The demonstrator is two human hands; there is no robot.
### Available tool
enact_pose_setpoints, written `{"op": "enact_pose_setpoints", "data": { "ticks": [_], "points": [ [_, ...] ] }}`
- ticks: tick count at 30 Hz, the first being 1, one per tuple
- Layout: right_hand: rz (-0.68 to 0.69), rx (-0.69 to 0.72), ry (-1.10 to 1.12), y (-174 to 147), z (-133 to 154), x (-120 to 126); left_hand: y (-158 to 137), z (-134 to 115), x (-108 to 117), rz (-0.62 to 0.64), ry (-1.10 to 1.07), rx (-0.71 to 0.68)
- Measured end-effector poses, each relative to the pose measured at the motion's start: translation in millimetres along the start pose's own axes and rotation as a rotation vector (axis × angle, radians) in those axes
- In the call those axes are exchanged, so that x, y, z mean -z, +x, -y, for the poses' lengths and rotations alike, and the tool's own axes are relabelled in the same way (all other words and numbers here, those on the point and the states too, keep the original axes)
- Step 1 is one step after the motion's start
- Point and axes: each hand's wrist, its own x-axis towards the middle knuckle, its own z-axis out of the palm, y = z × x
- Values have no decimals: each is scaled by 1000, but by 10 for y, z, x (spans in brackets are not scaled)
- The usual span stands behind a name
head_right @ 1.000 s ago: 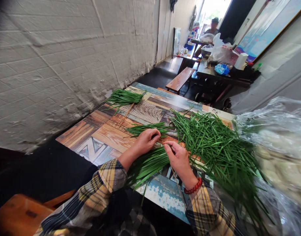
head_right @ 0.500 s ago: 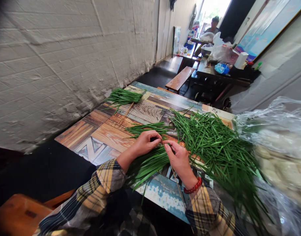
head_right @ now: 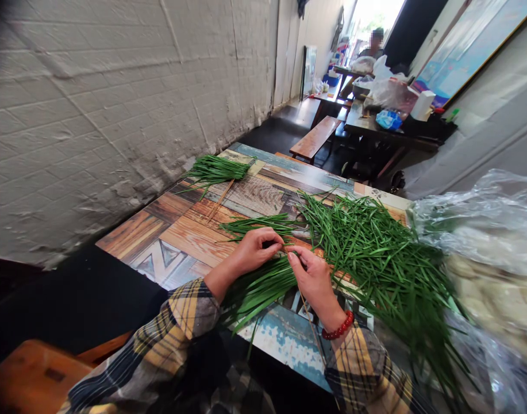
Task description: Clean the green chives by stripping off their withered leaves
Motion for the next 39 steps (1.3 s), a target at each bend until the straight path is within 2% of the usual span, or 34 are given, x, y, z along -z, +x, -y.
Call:
{"op": "enact_pose_setpoints", "data": {
  "ticks": [11, 19, 21, 26, 28, 32, 39],
  "points": [
    [-83, 4, 6, 3, -16, -5, -12, -19, 6, 43, 10, 8],
    [-42, 6, 11, -9, 23, 1, -32, -33, 23, 182, -11, -82],
    [-46, 5, 12, -5, 3, -7, -21, -21, 36, 131, -1, -75],
    [-40, -3, -8, -7, -18, -12, 26, 66, 77, -233, 113, 136],
    [-29, -14, -21, -13, -8, -6, 35, 95, 86, -272, 144, 138],
    [-17, -25, -42, -21, 18, 1, 27, 97, 81, -221, 232, 69],
    [-38, 11, -42, -19, 7, -7, 10, 38, 41, -2, 517, -10]
  ]
}}
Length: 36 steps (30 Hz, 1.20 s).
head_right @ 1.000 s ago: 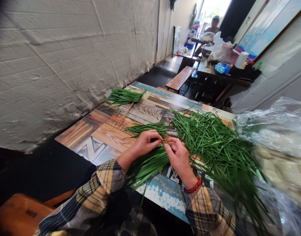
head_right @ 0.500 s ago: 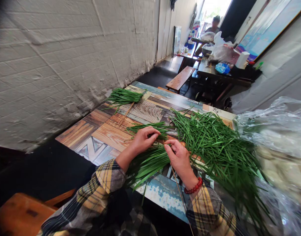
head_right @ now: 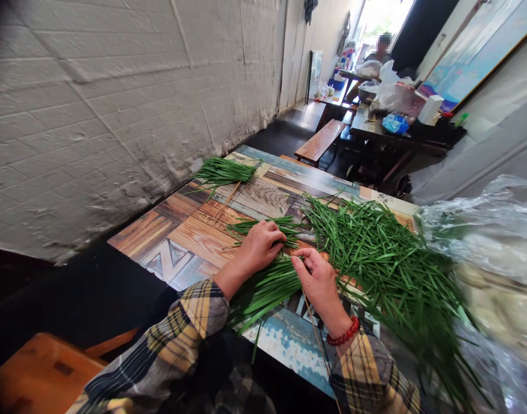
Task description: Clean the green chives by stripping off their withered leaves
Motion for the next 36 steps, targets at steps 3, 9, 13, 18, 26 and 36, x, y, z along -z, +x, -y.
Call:
{"op": "enact_pose_setpoints", "data": {
  "ticks": [3, 9, 13, 18, 26, 36],
  "points": [
    [-13, 8, 3, -1, -13, -2, 14, -24, -15, 43, 89, -9],
    [-10, 20, -8, 3, -32, -8, 19, -26, -9, 0, 41, 27],
    [11, 19, -19, 7, -53, -13, 14, 0, 12, -40, -72, 73],
    [24, 9, -27, 12, -46, -12, 9, 4, 22, -25, -93, 84],
    [35, -9, -19, 16, -8, -8, 19, -20, 34, -42, -160, 83],
    [35, -16, -3, 17, -28, -8, 14, 9, 10, -31, -234, 50]
  ]
}}
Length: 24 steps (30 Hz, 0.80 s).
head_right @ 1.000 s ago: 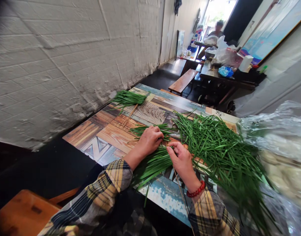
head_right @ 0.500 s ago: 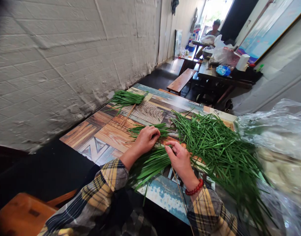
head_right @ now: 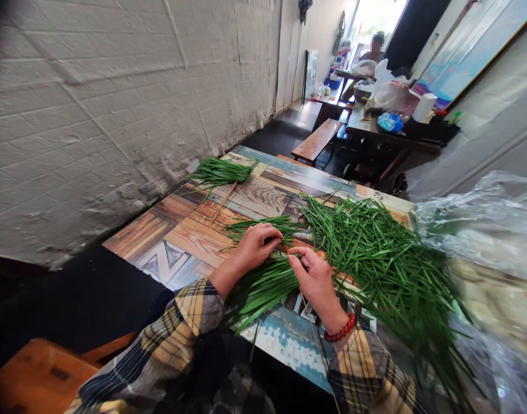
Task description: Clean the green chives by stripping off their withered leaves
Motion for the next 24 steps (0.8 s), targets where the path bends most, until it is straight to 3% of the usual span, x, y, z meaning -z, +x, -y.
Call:
{"op": "enact_pose_setpoints", "data": {
  "ticks": [7, 15, 24],
  "points": [
    [-14, 2, 6, 1, -5, -8, 18, 47, -40, -125, -94, -18],
    [-48, 19, 44, -7, 37, 13, 20, 25, -56, 15, -200, 25],
    [-19, 9, 5, 6, 28, 12, 17, -39, -11, 41, -278, 60]
  ]
}}
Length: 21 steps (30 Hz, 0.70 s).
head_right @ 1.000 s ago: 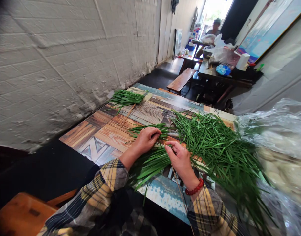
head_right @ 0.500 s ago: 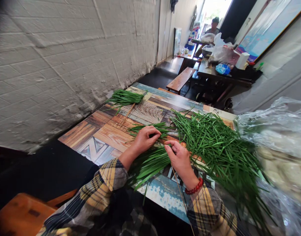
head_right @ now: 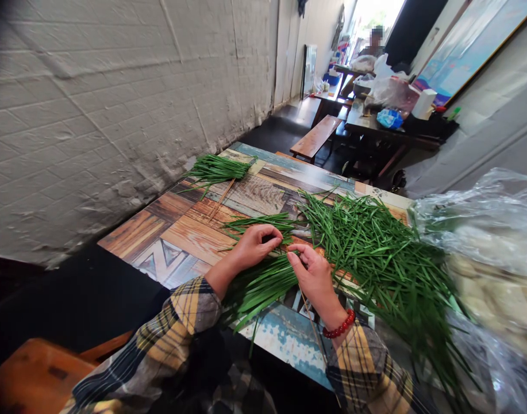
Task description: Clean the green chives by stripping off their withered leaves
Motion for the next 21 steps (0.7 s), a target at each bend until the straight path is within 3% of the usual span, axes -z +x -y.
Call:
{"op": "enact_pose_setpoints", "data": {
  "ticks": [12, 21],
  "points": [
    [3, 27, 24, 5, -1, -2, -17, -22, 3, 28, -89, 14],
    [0, 27, 1, 12, -20, -6, -20, 7, -44, 52, -301, 53]
  ]
}}
